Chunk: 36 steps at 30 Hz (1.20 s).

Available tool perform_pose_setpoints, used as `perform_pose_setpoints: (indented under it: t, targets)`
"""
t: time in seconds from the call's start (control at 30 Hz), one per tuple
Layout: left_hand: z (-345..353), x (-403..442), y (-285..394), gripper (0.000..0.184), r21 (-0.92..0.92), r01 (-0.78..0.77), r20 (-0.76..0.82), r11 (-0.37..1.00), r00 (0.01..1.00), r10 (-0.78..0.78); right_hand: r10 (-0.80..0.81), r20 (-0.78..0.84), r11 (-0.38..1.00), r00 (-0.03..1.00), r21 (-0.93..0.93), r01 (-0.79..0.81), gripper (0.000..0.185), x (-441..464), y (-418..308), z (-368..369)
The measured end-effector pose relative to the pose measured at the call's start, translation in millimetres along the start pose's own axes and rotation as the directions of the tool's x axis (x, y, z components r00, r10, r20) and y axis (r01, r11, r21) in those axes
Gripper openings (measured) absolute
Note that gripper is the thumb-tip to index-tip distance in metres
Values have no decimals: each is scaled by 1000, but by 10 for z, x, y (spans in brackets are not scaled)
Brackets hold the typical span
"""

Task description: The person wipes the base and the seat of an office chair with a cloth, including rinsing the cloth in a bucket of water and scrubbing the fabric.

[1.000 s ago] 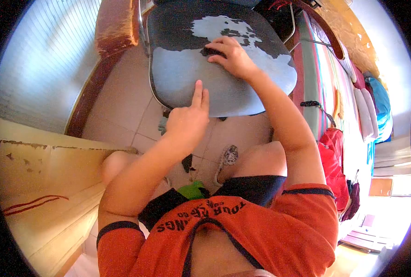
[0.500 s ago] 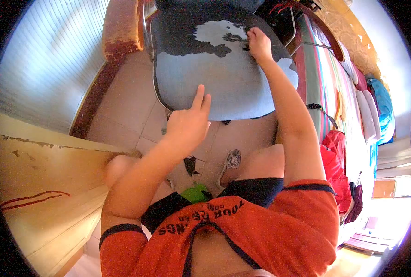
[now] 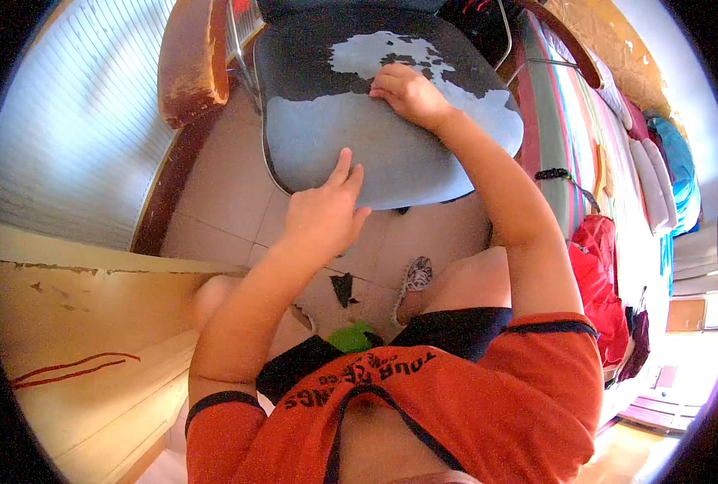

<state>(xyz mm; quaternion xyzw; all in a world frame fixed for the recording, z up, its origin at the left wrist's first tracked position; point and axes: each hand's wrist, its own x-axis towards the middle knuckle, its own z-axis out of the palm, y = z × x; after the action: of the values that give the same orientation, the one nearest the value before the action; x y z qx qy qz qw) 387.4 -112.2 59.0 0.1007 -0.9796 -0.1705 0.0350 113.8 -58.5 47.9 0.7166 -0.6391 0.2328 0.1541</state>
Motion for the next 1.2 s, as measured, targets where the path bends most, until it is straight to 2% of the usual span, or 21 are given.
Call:
perform_pose_setpoints:
  t: [0.1,0.17,0.2,0.23,0.27,0.3,0.33,0.4,0.43,0.47,0.53,0.57,0.6,0.67,0.8,0.87,1.07,1.13,1.2]
  targets:
    - [34,-11,-42,54,-22,-16,-33,1000,999,16,55,-57,997,997,-54,-58,11,-55,69,101]
    - [-25,-24,-3,54,-23,-5,-5,1000,1000,5,258,-235,954,937,-90,-285,9,-26,229,142]
    - [-51,-31,7,53,-27,14,12,1000,1000,-14,258,-245,953,935,-92,-287,9,-6,278,130]
    - [-56,-36,9,53,-20,8,9,1000,1000,-8,559,-338,822,757,109,-558,10,22,318,102]
    - [-42,-41,10,53,-35,13,9,999,1000,-12,798,-353,595,489,326,-735,11,39,354,73]
    - [-31,-35,3,53,-49,17,7,999,1000,-16,805,-306,589,508,317,-743,12,43,366,81]
    - [-14,-29,-9,53,-40,10,2,999,1000,-10,750,-285,661,596,341,-668,13,7,396,165]
    - [30,-22,-19,53,-42,-4,-16,999,1000,3,569,-150,821,808,62,-567,15,19,120,65]
    - [29,-38,-6,53,-36,-7,-18,999,1000,6,543,-96,827,834,-110,-551,19,29,54,79]
    - [23,-37,2,54,-35,7,-2,999,1000,-8,543,-105,827,833,-110,-552,19,42,14,73]
    - [1,-17,19,54,-25,20,13,999,1000,-20,499,32,839,866,-270,-473,22,62,-73,56]
    - [-9,-22,32,54,-19,26,21,999,999,-25,528,50,822,848,-282,-495,23,73,-93,43]
    - [-15,-24,43,54,-13,30,28,999,999,-30,531,49,820,846,-279,-499,23,56,-62,43]
    - [-29,-20,53,53,-6,35,37,999,999,-35,338,-24,916,941,-220,-335,18,12,27,35]
    - [-1,1,0,53,-13,17,4,1000,1000,-17,396,55,917,917,-77,-391,13,36,19,-17]
    - [30,9,-29,52,-26,8,-10,1000,1000,-9,467,-44,883,883,83,-463,11,33,10,30]
    - [13,22,-24,51,-56,10,-7,998,1000,-10,447,-99,871,889,273,-408,12,-188,-173,-161]
    - [17,29,-29,51,-63,-1,-23,998,1000,-1,478,-78,847,875,306,-436,12,-248,-342,-302]
    - [25,37,-26,52,-58,7,-8,998,1000,-8,478,97,804,873,353,-479,13,-265,-532,-455]
